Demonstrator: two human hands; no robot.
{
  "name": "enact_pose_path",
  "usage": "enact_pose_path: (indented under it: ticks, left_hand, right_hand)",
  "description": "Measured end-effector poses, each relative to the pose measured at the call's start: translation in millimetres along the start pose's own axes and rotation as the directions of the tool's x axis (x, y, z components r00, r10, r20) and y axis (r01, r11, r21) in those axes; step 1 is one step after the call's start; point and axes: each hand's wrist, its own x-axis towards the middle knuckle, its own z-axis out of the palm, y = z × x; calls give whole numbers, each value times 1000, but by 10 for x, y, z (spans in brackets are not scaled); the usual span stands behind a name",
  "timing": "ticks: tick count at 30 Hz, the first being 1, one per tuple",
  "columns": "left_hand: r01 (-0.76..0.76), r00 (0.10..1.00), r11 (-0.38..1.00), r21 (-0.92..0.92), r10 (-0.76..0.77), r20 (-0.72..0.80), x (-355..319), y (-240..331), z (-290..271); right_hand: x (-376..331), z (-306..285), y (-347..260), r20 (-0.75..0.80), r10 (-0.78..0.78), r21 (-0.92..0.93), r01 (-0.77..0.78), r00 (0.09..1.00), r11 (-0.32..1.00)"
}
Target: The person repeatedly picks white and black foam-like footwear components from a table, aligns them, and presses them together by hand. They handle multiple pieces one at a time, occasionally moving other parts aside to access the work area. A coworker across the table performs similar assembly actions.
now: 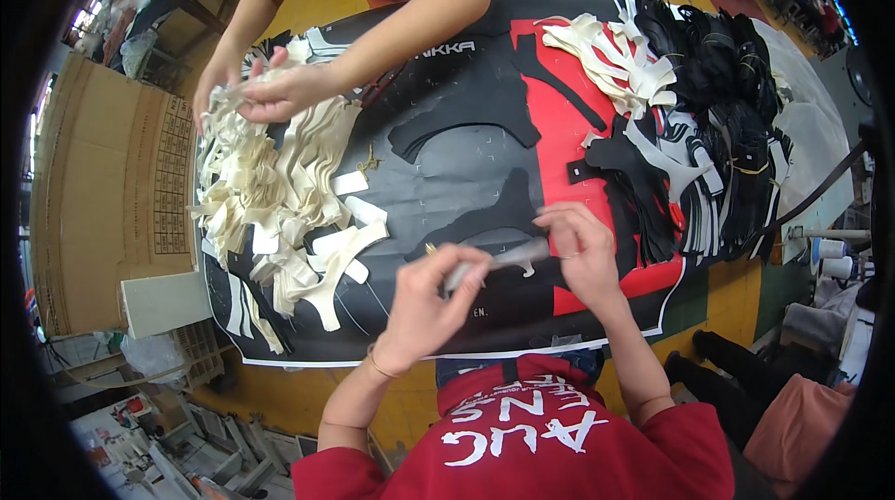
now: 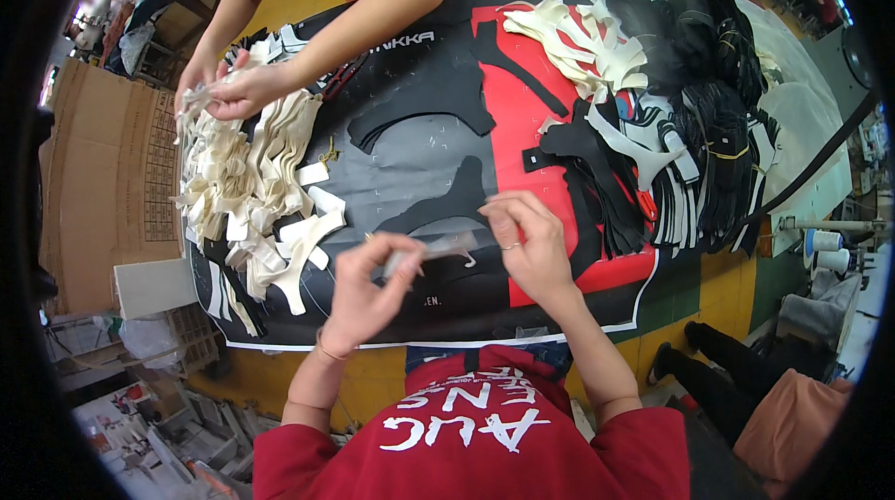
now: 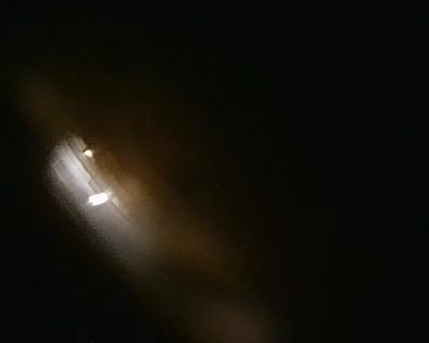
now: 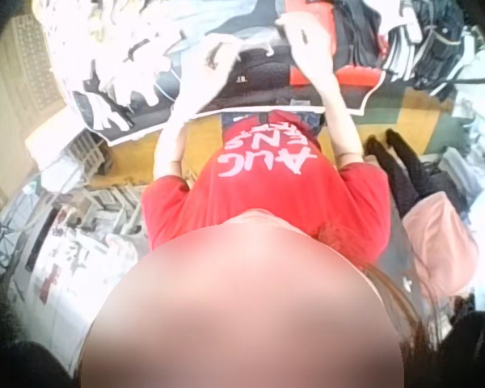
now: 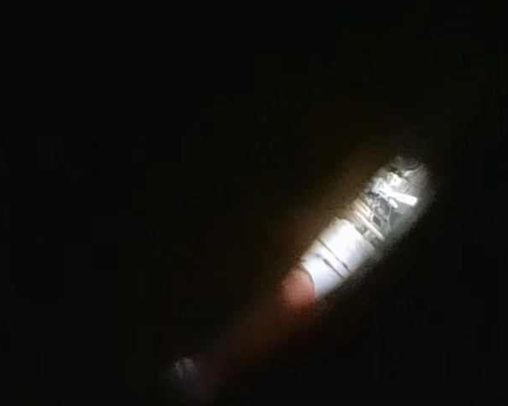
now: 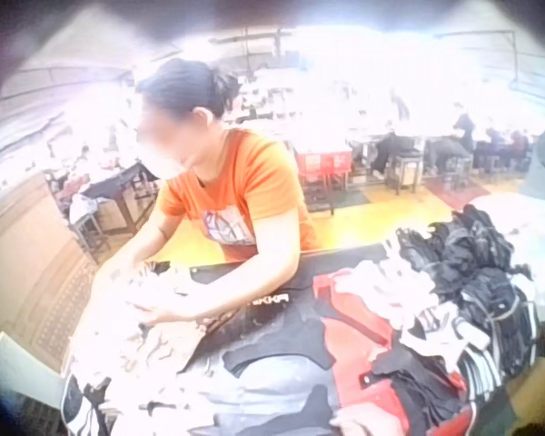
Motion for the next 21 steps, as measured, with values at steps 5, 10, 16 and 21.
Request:
enact_pose_path:
  ticks: [5, 10, 16, 21]
  left_hand:
    - [75, 997, 995, -59, -76, -1, 311, 89, 15]
    - [222, 968, 970, 96, -231, 94, 437, -60, 55]
    - [128, 976, 962, 242, -166, 142, 667, -329, 59]
    - [139, 965, 931, 339, -204, 165, 792, -365, 130]
  right_hand:
    - [-93, 38, -170, 221, 213, 519, -300, 952, 801]
    - [-13, 195, -92, 36, 241, 152, -244, 970, 958]
    - [17, 147, -115, 114, 335, -224, -304, 935, 926]
    - [149, 169, -148, 4, 315, -350, -293, 949, 889]
